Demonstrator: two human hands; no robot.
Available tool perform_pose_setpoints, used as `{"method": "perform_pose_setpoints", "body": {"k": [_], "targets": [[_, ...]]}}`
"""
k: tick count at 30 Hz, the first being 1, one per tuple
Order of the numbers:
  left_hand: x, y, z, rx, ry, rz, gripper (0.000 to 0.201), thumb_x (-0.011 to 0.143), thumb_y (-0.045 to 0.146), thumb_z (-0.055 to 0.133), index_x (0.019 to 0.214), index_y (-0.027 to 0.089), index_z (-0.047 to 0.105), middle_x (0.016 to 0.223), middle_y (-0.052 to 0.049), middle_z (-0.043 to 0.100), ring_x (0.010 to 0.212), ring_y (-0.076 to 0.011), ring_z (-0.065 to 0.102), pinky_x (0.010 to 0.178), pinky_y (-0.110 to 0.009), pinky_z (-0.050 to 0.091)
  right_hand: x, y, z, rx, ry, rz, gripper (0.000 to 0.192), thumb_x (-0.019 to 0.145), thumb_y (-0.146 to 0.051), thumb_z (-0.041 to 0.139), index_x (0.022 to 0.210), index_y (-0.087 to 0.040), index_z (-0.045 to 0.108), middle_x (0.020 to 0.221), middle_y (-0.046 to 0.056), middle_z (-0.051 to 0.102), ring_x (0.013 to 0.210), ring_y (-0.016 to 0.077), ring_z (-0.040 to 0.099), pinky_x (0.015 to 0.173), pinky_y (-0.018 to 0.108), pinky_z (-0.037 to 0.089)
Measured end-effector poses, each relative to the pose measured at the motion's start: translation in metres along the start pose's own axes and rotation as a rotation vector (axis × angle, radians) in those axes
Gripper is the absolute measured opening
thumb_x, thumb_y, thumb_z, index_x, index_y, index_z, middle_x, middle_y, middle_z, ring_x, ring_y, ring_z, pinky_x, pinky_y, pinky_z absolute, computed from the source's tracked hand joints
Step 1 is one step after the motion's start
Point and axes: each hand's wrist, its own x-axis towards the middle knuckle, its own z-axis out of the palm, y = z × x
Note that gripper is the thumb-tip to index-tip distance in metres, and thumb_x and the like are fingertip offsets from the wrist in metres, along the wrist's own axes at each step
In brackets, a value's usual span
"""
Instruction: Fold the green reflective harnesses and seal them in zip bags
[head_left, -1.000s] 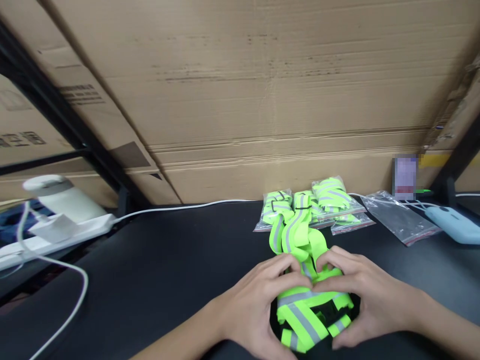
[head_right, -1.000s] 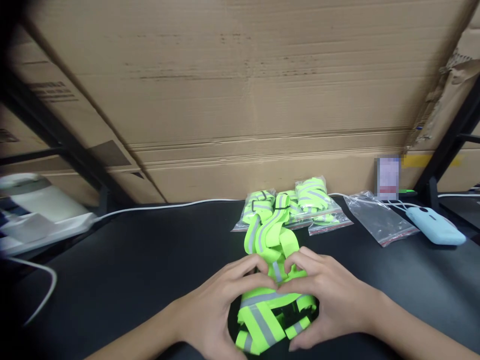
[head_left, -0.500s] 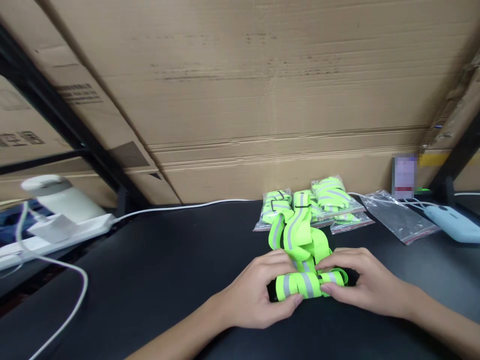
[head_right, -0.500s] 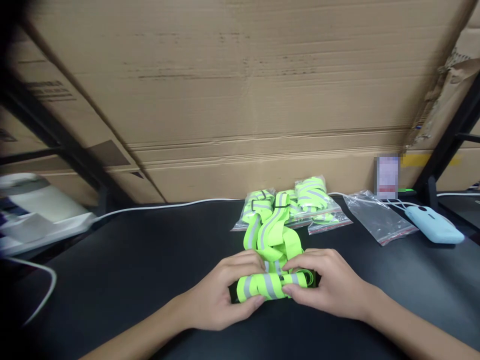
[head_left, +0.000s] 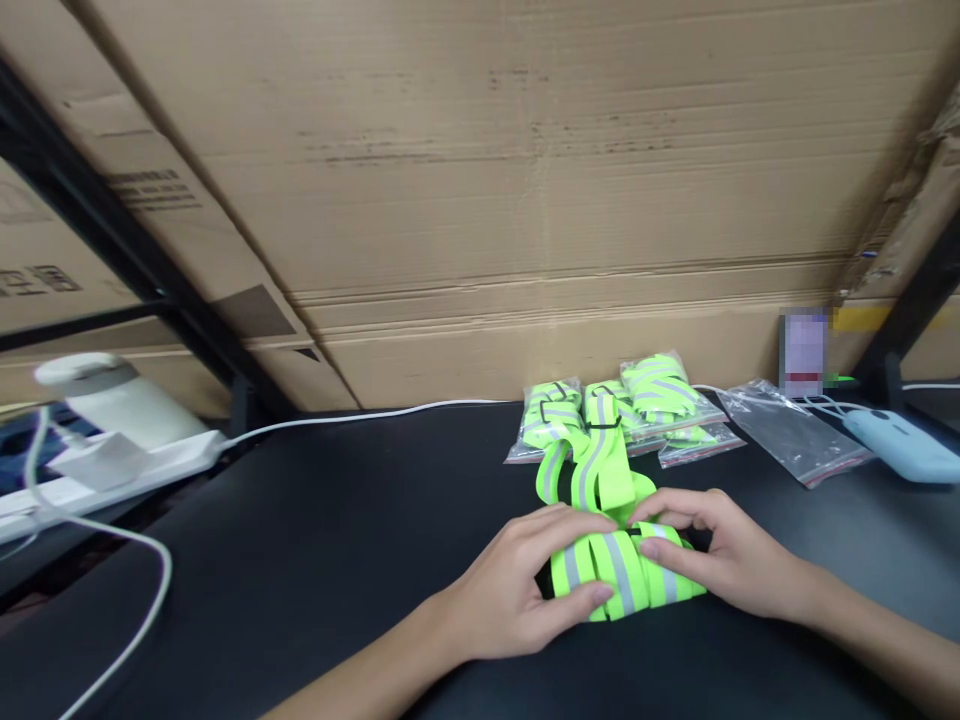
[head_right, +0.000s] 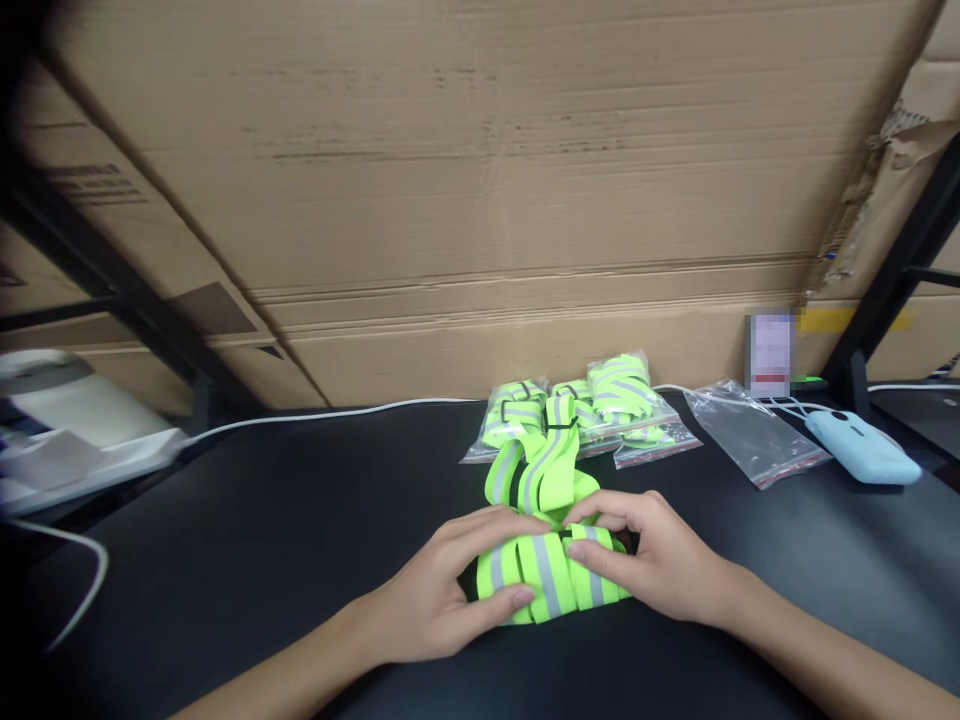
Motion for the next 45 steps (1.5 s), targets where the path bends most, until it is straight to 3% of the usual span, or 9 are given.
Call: {"method": "perform_pose_setpoints", "body": {"k": [5,10,14,18,26,32,38,41,45], "targets": [[0.001,-0.001,0.002,0.075,0.048,0.007,0.036,0.091,0.032,0.068,0.126,0.02,0.065,0.101,-0.007,0.075,0.085,-0.021,0.069,0.078,-0.032,0.055,-0.001,0.001,0.001,-0.107,0.115,-0.241,0.022,0.1,-0.033,0.062,0.118,-0.022,0.065,0.101,0.007,0.067,0.08,0.0167,0.059,0.068,0.028,0.05],[0.002,-0.003,0.004,0.192,0.099,-0.011,0.035,0.092,0.035,0.067,0.122,0.018,0.069,0.084,-0.006,0.069,0.074,-0.0196,0.063,0.069,-0.032,0.051,-0.001,-0.002,-0.003,-0.322,0.091,-0.435,0.019,0.1,-0.031,0.061,0.115,-0.021,0.069,0.105,0.009,0.062,0.091,0.0192,0.061,0.077,0.032,0.053],[0.001,-0.004,0.0,0.167,0.057,-0.005,0.036,0.096,0.037,0.061,0.125,0.019,0.068,0.088,-0.007,0.07,0.078,-0.0205,0.062,0.073,-0.033,0.051,-0.002,-0.001,-0.004,-0.388,0.059,-0.457,0.059,0.078,-0.048,0.084,0.125,-0.019,0.064,0.113,0.012,0.061,0.098,0.0243,0.063,0.079,0.036,0.056],[0.001,-0.01,-0.016,0.079,0.038,0.045,0.034,0.098,0.02,0.042,0.125,0.018,0.064,0.095,-0.008,0.069,0.083,-0.0207,0.06,0.078,-0.035,0.049,-0.004,0.002,-0.003,-0.45,0.041,-0.446,0.053,0.08,-0.039,0.083,0.126,-0.02,0.062,0.117,0.012,0.062,0.104,0.0251,0.063,0.082,0.036,0.056],[0.006,-0.025,-0.043,0.255,-0.073,-0.036,0.018,0.08,0.013,0.06,0.096,0.02,0.067,0.114,-0.009,0.059,0.107,-0.0247,0.054,0.097,-0.04,0.045,-0.004,0.002,-0.003,-0.444,0.038,-0.445,0.049,0.081,-0.035,0.08,0.126,-0.021,0.063,0.116,0.011,0.063,0.103,0.0242,0.065,0.08,0.034,0.056],[0.008,-0.03,-0.04,-0.022,0.142,-0.131,0.032,0.101,0.033,0.048,0.074,0.017,0.056,0.087,-0.006,0.061,0.085,-0.0185,0.056,0.081,-0.033,0.048,-0.005,-0.002,-0.004,-0.394,0.013,-0.485,0.043,0.084,-0.038,0.078,0.121,-0.019,0.065,0.113,0.011,0.067,0.098,0.0228,0.067,0.077,0.032,0.055],[0.007,-0.031,-0.037,-0.405,0.326,-0.434,0.042,0.092,0.052,0.063,0.075,0.014,0.061,0.06,0.004,0.043,0.053,-0.0081,0.034,0.049,-0.021,0.026,-0.002,-0.009,0.005,-0.296,-0.034,-0.549,0.04,0.088,-0.04,0.076,0.119,-0.017,0.067,0.109,0.011,0.071,0.091,0.0209,0.068,0.079,0.033,0.055],[0.007,-0.03,-0.039,-0.561,0.339,-0.448,0.04,0.085,0.052,0.073,0.098,0.014,0.068,0.067,0.002,0.05,0.058,-0.0094,0.044,0.053,-0.02,0.034,-0.002,-0.009,0.009,-0.224,-0.051,-0.545,0.044,0.086,-0.041,0.078,0.121,-0.016,0.067,0.11,0.011,0.072,0.091,0.0207,0.067,0.08,0.033,0.055],[0.007,-0.03,-0.046,-0.751,0.059,-0.317,0.091,0.071,0.042,0.088,0.148,0.023,0.043,0.098,-0.005,0.063,0.089,-0.02,0.063,0.078,-0.031,0.051,-0.001,-0.007,0.009,-0.146,-0.069,-0.505,0.046,0.085,-0.039,0.08,0.124,-0.017,0.066,0.108,0.01,0.074,0.091,0.0208,0.067,0.081,0.034,0.055]]}}
